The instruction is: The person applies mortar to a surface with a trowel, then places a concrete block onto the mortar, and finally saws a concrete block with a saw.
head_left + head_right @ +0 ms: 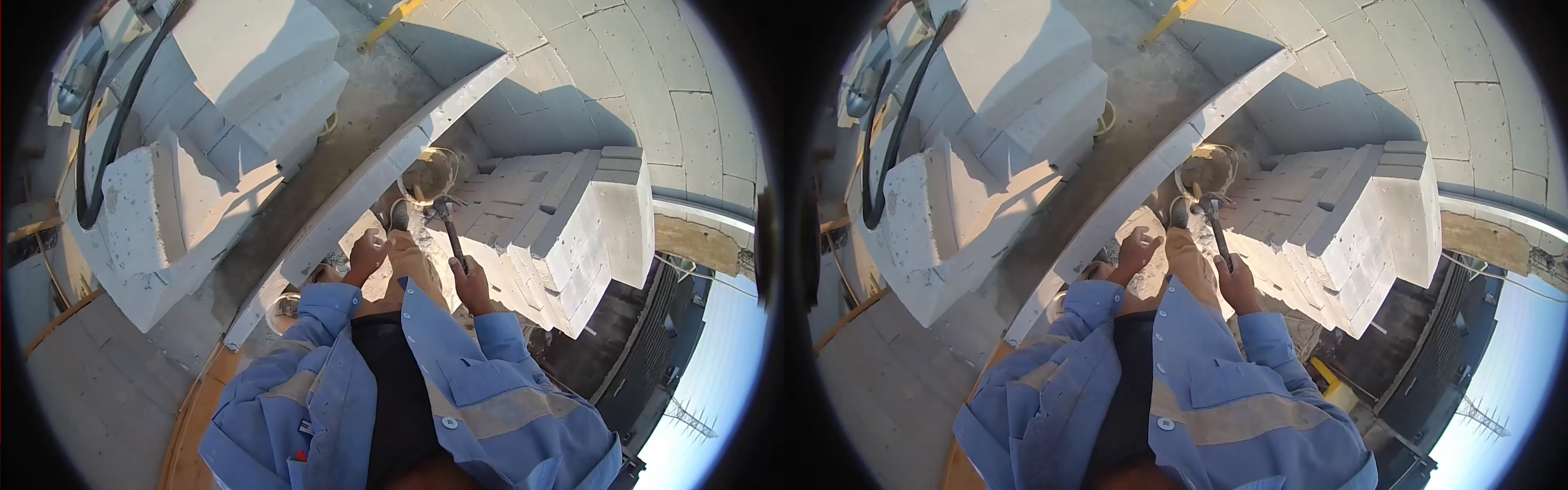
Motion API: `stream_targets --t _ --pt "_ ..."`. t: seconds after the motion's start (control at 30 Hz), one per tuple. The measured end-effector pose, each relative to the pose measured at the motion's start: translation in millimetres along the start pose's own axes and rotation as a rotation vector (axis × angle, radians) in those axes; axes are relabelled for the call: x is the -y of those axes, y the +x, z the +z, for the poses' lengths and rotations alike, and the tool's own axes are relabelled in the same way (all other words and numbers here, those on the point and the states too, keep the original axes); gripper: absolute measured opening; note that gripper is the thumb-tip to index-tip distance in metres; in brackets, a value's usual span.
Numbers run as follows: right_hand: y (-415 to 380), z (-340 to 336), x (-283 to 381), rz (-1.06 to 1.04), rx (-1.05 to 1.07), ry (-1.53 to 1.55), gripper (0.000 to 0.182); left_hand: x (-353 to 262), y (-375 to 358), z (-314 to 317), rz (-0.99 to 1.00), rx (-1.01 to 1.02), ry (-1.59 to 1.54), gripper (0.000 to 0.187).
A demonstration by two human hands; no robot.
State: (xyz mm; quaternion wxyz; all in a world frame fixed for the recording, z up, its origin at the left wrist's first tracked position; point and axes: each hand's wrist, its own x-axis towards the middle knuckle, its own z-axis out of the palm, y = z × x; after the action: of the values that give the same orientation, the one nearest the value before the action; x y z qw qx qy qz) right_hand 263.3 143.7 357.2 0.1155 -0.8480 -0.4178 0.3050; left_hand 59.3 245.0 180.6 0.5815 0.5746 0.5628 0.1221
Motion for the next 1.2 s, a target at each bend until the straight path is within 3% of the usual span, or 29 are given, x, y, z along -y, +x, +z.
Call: stream_targets --t 0.07,0.1,0.17,0.2,0.27,0.33,0.47,0.53,0.6,0.67,0.8,0.97,1.03,1.2 --pt "6.1 1.8 -52.4 0.215 -0.004 0.225 0.040 -51.2 39.2 2.8 0.190 0.052 0.313 0.053" --pt "11.7 -5.7 -66.5 0.333 0.048 0.330 0.038 -63.5 62.9 11.1 0.304 0.056 0.456 0.055" --pt "31.5 -22.1 -97.6 0.335 0.073 0.298 0.038 -69.7 121.8 33.0 0.692 -0.034 0.690 0.070" --pt "48.0 -29.8 -110.9 0.333 0.085 0.263 0.037 -83.5 147.5 39.0 0.675 -0.040 0.692 0.070" --pt "84.8 -60.9 -120.6 0.248 0.142 0.058 0.042 -107.8 179.9 54.1 0.798 -0.072 0.969 0.087" --pt "129.2 -87.1 -110.5 -0.020 0.045 0.027 0.049 -120.4 211.0 64.8 0.719 -0.068 0.975 0.090" --pt "251.5 -149.5 -23.3 -0.163 0.299 -0.024 0.051 -131.2 227.2 60.9 0.653 -0.022 1.000 0.092" --pt "313.2 -163.8 36.1 -0.116 0.448 0.015 0.050 -128.8 228.9 62.4 0.630 -0.029 1.005 0.094" --pt "394.2 -137.6 39.3 -0.425 0.354 -0.083 0.049 -131.3 229.1 66.3 0.599 -0.060 1.000 0.095" --pt "458.2 -110.4 76.2 -0.629 0.188 -0.396 0.049 -132.0 228.0 65.6 0.618 -0.045 1.016 0.090" --pt "534.8 -52.1 139.2 -0.673 0.285 -0.605 0.037 -116.3 235.1 78.4 0.629 -0.120 0.977 0.080" --pt "552.6 13.4 126.2 -0.686 0.384 -0.782 0.027 -112.3 239.3 82.0 0.654 -0.189 1.039 0.065" --pt "549.9 30.8 114.1 -0.763 0.616 -1.014 0.027 -110.9 239.6 84.0 0.653 -0.201 1.028 0.063" --pt "550.6 36.9 108.7 -0.751 0.563 -0.962 0.025 -113.9 239.3 82.3 0.647 -0.176 1.000 0.060"
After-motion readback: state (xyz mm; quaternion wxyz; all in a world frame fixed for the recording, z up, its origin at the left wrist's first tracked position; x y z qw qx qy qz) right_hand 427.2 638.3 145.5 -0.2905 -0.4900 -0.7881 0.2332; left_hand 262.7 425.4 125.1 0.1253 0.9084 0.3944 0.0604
